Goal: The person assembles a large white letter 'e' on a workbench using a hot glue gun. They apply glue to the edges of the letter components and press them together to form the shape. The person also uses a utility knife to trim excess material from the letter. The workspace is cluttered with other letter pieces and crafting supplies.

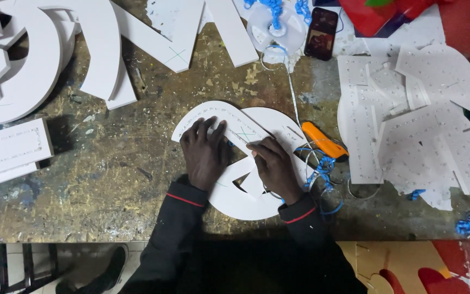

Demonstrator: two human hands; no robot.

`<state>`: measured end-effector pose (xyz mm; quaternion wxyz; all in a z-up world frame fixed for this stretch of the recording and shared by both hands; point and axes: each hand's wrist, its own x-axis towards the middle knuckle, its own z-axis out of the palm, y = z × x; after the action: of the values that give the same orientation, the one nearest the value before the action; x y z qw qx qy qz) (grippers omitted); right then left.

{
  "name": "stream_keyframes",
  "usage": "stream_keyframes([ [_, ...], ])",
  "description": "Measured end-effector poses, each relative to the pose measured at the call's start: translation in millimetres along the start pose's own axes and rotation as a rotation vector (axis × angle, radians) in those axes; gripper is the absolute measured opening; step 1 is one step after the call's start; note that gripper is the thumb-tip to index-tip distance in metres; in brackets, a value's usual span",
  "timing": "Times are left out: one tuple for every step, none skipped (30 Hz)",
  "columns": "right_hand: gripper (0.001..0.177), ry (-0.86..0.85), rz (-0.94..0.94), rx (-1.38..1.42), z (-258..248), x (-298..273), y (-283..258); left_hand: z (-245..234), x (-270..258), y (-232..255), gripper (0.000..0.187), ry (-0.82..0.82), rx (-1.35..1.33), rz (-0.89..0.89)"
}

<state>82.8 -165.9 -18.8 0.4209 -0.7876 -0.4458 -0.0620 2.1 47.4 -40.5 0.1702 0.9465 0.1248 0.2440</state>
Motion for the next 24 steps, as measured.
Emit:
stream_keyframes([
  [0.032,-0.002,0.001,0.002,0.6,-0.6,-0.1,0.3,-0.2,0.5,0.046,-0.001,0.001,-0.002],
  [0.031,0.011,-0.006,-0.009,1.4,-1.0,-0.4,0.6,-0.3,0.7,0.045,0.008,0.008,-0.001],
  [0.030,0.024,-0.012,-0.020,2.2,-1.4,-0.5,0.9,-0.3,0.9,0.044,0.017,0.015,0.001],
  [0.030,0.023,-0.010,-0.018,2.1,-1.4,-2.3,0.6,-0.3,0.9,0.044,0.014,0.015,-0.001],
  [0.030,0.025,-0.008,-0.025,1.9,-1.3,-4.0,0.3,-0.2,1.0,0.044,0.010,0.012,-0.007],
  [0.030,0.028,-0.006,-0.033,1.6,-1.1,-5.5,0.3,0.4,1.1,0.043,0.006,0.009,-0.012],
  [0.030,0.027,-0.004,-0.032,0.8,-0.4,-6.7,0.1,0.4,1.0,0.043,0.004,0.009,-0.013],
  [0.030,0.026,-0.015,-0.049,-0.3,0.0,-7.9,0.0,0.4,1.2,0.043,0.001,0.012,-0.014],
  [0.029,0.025,-0.025,-0.067,-1.5,0.4,-9.1,0.0,0.4,1.3,0.043,-0.001,0.015,-0.015],
  [0.029,0.025,-0.022,-0.067,-2.2,1.6,-10.8,0.0,0.7,1.9,0.043,-0.004,0.014,-0.014],
  [0.030,0.030,-0.030,-0.085,-2.9,2.7,-12.7,-0.1,0.9,2.5,0.043,-0.004,0.023,-0.011],
  [0.030,0.035,-0.038,-0.103,-3.5,3.7,-14.7,-0.3,0.9,2.9,0.043,-0.003,0.032,-0.008],
  [0.030,0.035,-0.036,-0.103,-3.4,3.1,-14.8,-0.1,-0.9,4.5,0.043,-0.005,0.032,-0.008],
  [0.030,0.043,-0.041,-0.108,-3.0,3.5,-14.8,-0.2,-2.2,5.5,0.045,-0.009,0.020,0.015],
  [0.030,0.052,-0.045,-0.113,-2.5,3.9,-15.1,-0.6,-3.5,6.5,0.047,-0.014,0.008,0.038],
  [0.030,0.053,-0.045,-0.112,-3.0,4.7,-15.3,-1.4,-5.6,12.4,0.047,-0.014,0.009,0.039],
  [0.029,0.051,-0.042,-0.113,-3.3,5.5,-15.7,-2.3,-7.7,18.3,0.052,-0.020,-0.001,0.073],
  [0.028,0.046,-0.041,-0.112,-3.1,6.0,-16.4,-3.6,-11.0,23.8,0.059,-0.026,-0.010,0.105],
  [0.028,0.046,-0.042,-0.109,-2.2,5.2,-15.4,2.0,-16.1,23.9,0.059,-0.026,-0.007,0.103],
  [0.029,0.051,-0.043,-0.099,-1.4,4.8,-14.3,7.5,-21.0,24.1,0.065,-0.118,-0.016,0.128],
  [0.029,0.056,-0.044,-0.090,-0.5,4.5,-13.4,12.9,-25.9,24.2,0.072,-0.210,-0.025,0.152],
  [0.029,0.056,-0.045,-0.091,0.1,4.1,-12.8,11.0,-26.4,25.9,0.072,-0.208,-0.025,0.152],
  [0.029,0.059,-0.048,-0.097,0.6,3.8,-12.2,9.0,-26.9,27.7,0.074,-0.235,-0.041,0.147],
  [0.028,0.061,-0.051,-0.105,0.0,4.1,-11.0,7.6,-26.4,30.4,0.076,-0.260,-0.058,0.144],
])
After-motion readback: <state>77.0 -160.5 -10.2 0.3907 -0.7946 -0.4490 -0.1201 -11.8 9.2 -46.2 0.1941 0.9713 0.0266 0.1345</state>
